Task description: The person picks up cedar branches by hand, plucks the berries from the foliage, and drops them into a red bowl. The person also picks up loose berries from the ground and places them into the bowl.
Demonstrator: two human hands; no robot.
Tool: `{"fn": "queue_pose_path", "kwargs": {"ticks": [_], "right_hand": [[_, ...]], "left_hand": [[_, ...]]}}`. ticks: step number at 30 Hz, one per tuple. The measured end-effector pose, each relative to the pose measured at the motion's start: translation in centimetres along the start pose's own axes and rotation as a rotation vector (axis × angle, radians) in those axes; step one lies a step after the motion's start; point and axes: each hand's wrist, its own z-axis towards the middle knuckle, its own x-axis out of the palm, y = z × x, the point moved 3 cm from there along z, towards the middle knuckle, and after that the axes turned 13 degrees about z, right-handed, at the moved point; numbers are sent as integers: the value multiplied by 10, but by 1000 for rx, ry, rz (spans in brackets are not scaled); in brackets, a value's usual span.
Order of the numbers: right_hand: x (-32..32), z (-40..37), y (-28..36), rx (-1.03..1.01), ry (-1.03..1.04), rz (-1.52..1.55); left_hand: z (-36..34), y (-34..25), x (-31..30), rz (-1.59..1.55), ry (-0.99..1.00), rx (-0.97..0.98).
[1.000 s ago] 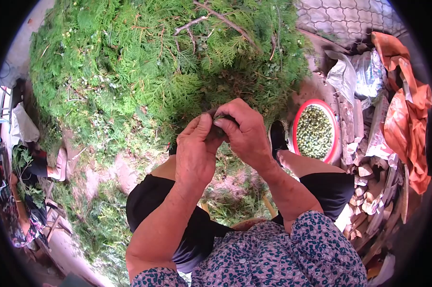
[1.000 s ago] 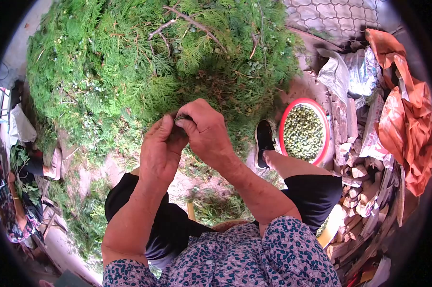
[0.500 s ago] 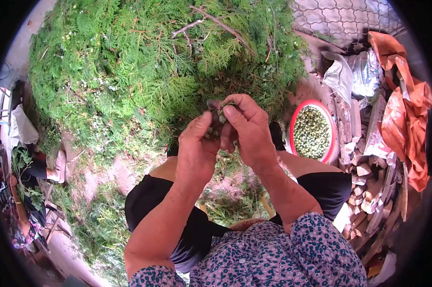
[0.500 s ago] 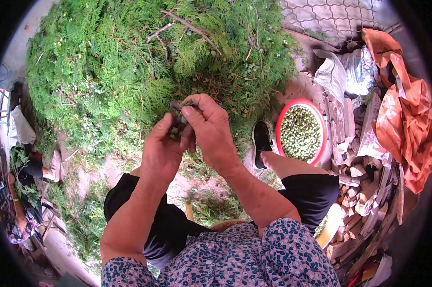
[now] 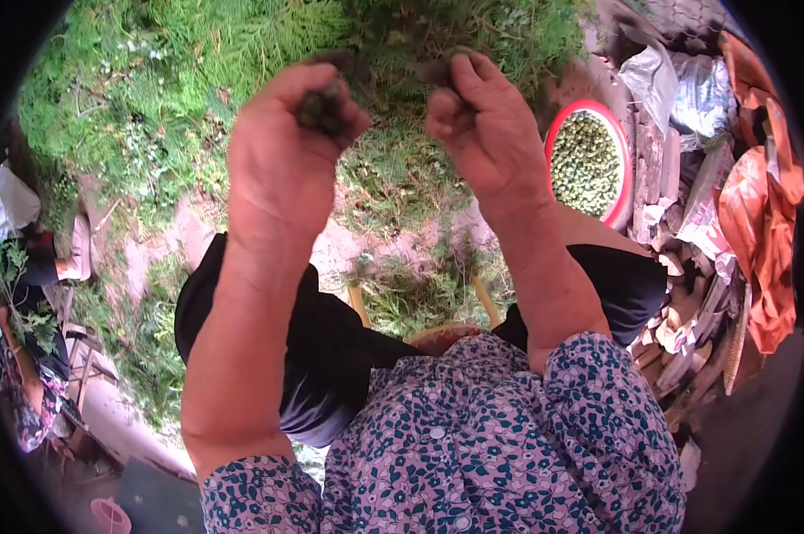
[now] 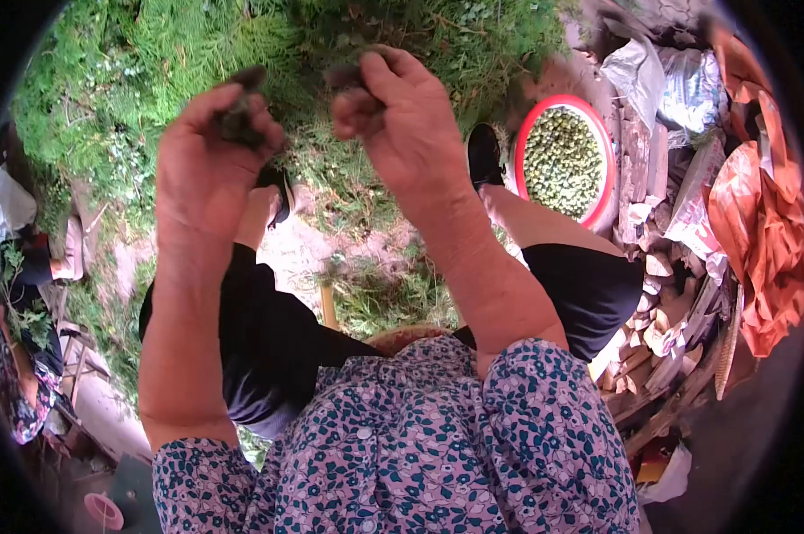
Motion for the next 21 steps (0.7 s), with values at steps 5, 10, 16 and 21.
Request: {"fn": "queue_pose_path", "kwargs": {"ticks": [5,10,16,21], "right_hand": [[-107,-38,-53,407,-26,-980],[-256,-121,-112,852,928,-2044],[-282,-100,-135,727,576,-2028],[-274,-63,-149,703,419,-1957]], "left_hand": [[2,-23,-21,-175,139,99],[-2,-45,-33,-369,179,134],[-5,-50,-43,-472,228,99],[-6,-56,-49,-411,276,106]]}}
